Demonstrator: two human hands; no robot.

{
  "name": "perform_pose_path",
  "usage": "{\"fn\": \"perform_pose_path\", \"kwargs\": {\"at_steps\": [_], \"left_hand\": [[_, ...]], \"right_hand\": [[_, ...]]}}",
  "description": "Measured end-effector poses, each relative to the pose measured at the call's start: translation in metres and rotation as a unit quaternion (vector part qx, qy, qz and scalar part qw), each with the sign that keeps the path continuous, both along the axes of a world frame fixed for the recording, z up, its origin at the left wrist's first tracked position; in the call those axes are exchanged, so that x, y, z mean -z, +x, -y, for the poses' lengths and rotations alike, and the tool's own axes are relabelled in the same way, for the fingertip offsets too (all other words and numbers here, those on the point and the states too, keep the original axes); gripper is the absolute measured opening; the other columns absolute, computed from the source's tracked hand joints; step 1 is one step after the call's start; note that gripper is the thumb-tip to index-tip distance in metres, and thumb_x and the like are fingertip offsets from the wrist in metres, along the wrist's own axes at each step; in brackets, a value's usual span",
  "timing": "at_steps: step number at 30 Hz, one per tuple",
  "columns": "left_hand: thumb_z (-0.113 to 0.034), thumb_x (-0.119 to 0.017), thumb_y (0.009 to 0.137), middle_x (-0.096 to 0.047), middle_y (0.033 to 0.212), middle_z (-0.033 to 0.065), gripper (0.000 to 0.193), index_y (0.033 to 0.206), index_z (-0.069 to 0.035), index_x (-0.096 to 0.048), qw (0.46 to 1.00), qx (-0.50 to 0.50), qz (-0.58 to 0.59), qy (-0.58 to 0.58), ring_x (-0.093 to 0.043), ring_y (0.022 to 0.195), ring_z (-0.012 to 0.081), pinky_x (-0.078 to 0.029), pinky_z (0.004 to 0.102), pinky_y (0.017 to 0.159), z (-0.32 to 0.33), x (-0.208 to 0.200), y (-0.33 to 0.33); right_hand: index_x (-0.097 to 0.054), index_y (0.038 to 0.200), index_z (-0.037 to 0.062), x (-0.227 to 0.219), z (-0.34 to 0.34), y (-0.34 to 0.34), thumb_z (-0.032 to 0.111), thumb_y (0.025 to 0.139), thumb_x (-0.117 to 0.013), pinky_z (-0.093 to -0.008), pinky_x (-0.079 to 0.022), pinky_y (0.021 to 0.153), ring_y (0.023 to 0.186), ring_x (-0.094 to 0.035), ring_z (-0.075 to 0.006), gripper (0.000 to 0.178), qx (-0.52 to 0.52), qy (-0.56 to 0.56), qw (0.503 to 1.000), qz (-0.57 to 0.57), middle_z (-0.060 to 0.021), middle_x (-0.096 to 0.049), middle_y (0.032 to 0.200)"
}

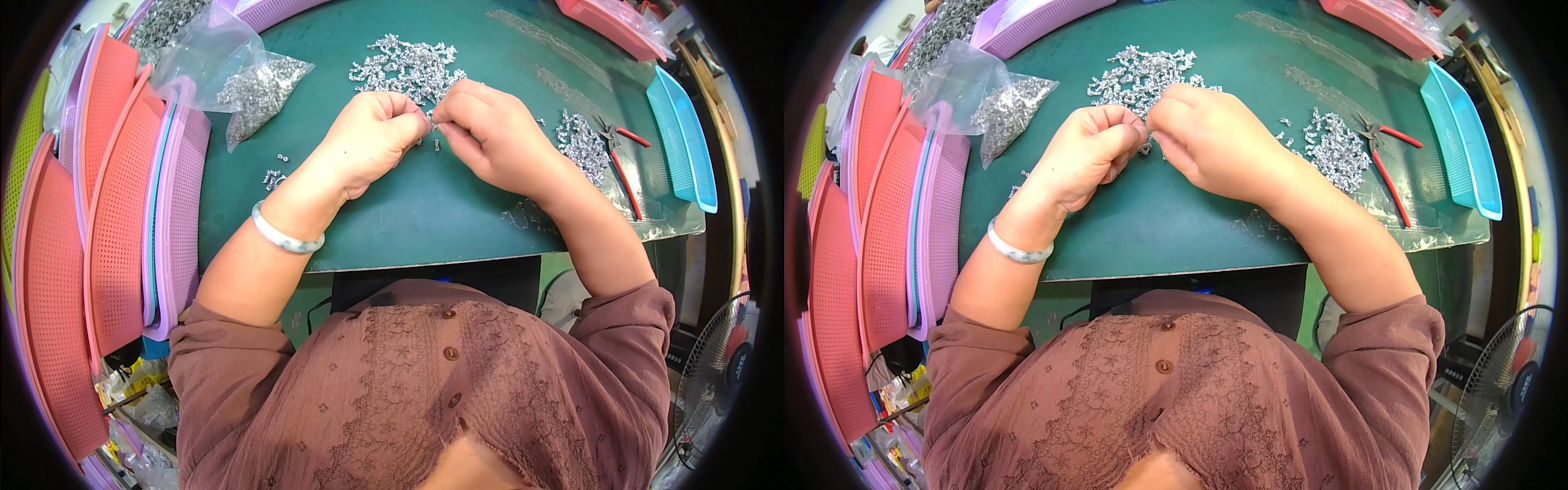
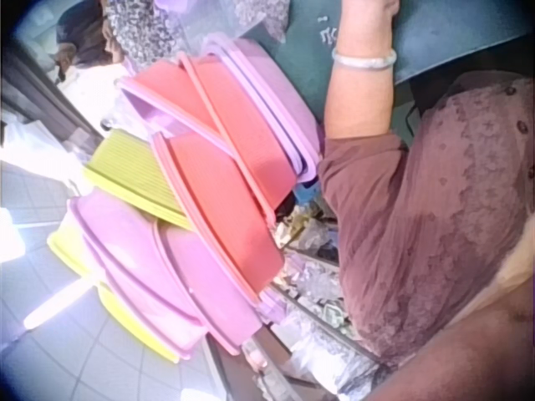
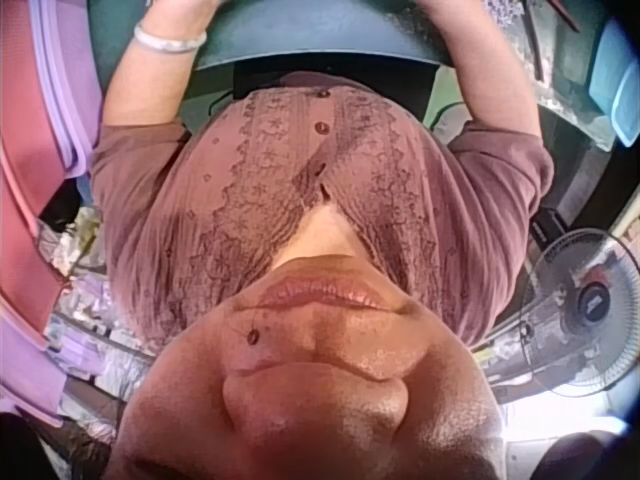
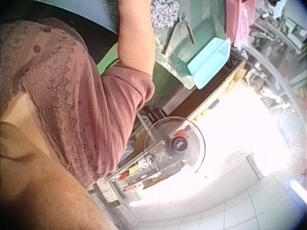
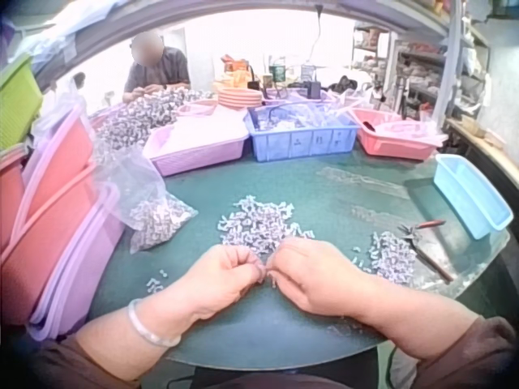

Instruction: The person sits at a green workbench and assembles small silver metal components by hand. They pick up individual pieces from a pile, connect them together, and place the assembled parts back onto the table. The workspace includes colorful plastic baskets and a pair of pliers nearby.

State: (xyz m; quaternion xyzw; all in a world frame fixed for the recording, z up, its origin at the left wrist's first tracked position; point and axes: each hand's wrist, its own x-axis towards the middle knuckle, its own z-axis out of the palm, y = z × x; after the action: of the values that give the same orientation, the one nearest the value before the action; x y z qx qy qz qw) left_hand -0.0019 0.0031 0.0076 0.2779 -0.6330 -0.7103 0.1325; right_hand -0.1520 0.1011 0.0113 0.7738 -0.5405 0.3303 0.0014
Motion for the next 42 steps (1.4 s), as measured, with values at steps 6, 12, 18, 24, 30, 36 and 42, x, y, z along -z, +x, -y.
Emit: {"fn": "perform_pose_path", "kwargs": {"at_steps": [6,12,18,24,30,36,42], "left_hand": [[-0.010,-0.057,0.079,-0.049,0.060,-0.0038,0.007,0.074,-0.005,-0.055,0.999,-0.005,0.022,-0.035,-0.038,0.046,0.0013,-0.028,0.0156,0.039,-0.003,0.000,-0.002],[-0.010,-0.057,0.080,-0.048,0.059,-0.0039,0.009,0.073,-0.005,-0.055,1.000,-0.003,0.002,-0.011,-0.038,0.046,0.0014,-0.027,0.0159,0.039,-0.002,-0.001,-0.001],[-0.010,-0.058,0.080,-0.050,0.061,-0.0053,0.010,0.084,-0.001,-0.060,0.993,-0.031,-0.034,-0.110,-0.040,0.051,0.0003,-0.031,0.0158,0.045,0.003,0.009,-0.003],[-0.008,-0.061,0.079,-0.047,0.058,-0.0072,0.014,0.091,-0.001,-0.063,0.948,0.004,-0.024,-0.319,-0.040,0.055,0.0005,-0.032,0.0174,0.049,-0.001,0.003,0.003],[-0.010,-0.062,0.078,-0.049,0.055,0.0010,0.009,0.082,-0.002,-0.062,0.913,-0.005,-0.104,-0.394,-0.040,0.049,0.0055,-0.034,0.0225,0.044,-0.001,0.007,0.001],[-0.011,-0.060,0.082,-0.052,0.062,-0.0043,0.009,0.081,-0.003,-0.062,0.971,0.001,-0.141,-0.192,-0.041,0.052,0.0032,-0.033,0.0193,0.046,0.003,0.011,-0.001],[-0.013,-0.058,0.085,-0.049,0.062,-0.0066,0.011,0.087,-0.003,-0.062,0.992,0.002,-0.125,-0.015,-0.036,0.050,0.0000,-0.028,0.0157,0.044,0.002,0.002,0.001]], "right_hand": [[-0.053,0.079,0.0031,0.000,0.000,-0.001,0.008,0.073,-0.056,-0.0388,-0.045,0.062,0.073,-0.054,-0.0310,0.008,-0.006,-0.013,0.997,-0.073,-0.0114,-0.053,0.079],[-0.053,0.079,0.0019,-0.002,0.000,0.001,0.007,0.072,-0.056,-0.0382,-0.045,0.063,0.073,-0.055,-0.0313,0.008,0.014,0.016,0.999,0.029,-0.0123,-0.055,0.078],[-0.057,0.079,-0.0007,0.004,0.002,-0.008,0.009,0.078,-0.056,-0.0283,-0.043,0.058,0.063,-0.053,-0.0156,0.010,0.033,0.129,0.962,0.240,-0.0081,-0.057,0.071],[-0.059,0.081,0.0003,-0.002,0.001,-0.010,0.015,0.079,-0.057,-0.0221,-0.039,0.054,0.061,-0.046,-0.0062,0.015,0.056,0.251,0.895,0.363,0.0009,-0.053,0.067],[-0.060,0.082,0.0032,-0.003,0.001,-0.011,0.018,0.080,-0.057,-0.0199,-0.036,0.049,0.057,-0.044,-0.0051,0.015,0.044,0.289,0.857,0.425,0.0029,-0.051,0.065],[-0.060,0.086,0.0014,-0.005,0.000,-0.013,0.013,0.081,-0.058,-0.0197,-0.040,0.055,0.063,-0.048,-0.0049,0.013,0.027,0.245,0.873,0.421,0.0012,-0.055,0.069],[-0.059,0.087,0.0002,0.001,-0.001,-0.010,0.006,0.080,-0.060,-0.0220,-0.044,0.061,0.067,-0.052,-0.0069,0.009,0.009,0.127,0.930,0.344,-0.0011,-0.057,0.074]]}}
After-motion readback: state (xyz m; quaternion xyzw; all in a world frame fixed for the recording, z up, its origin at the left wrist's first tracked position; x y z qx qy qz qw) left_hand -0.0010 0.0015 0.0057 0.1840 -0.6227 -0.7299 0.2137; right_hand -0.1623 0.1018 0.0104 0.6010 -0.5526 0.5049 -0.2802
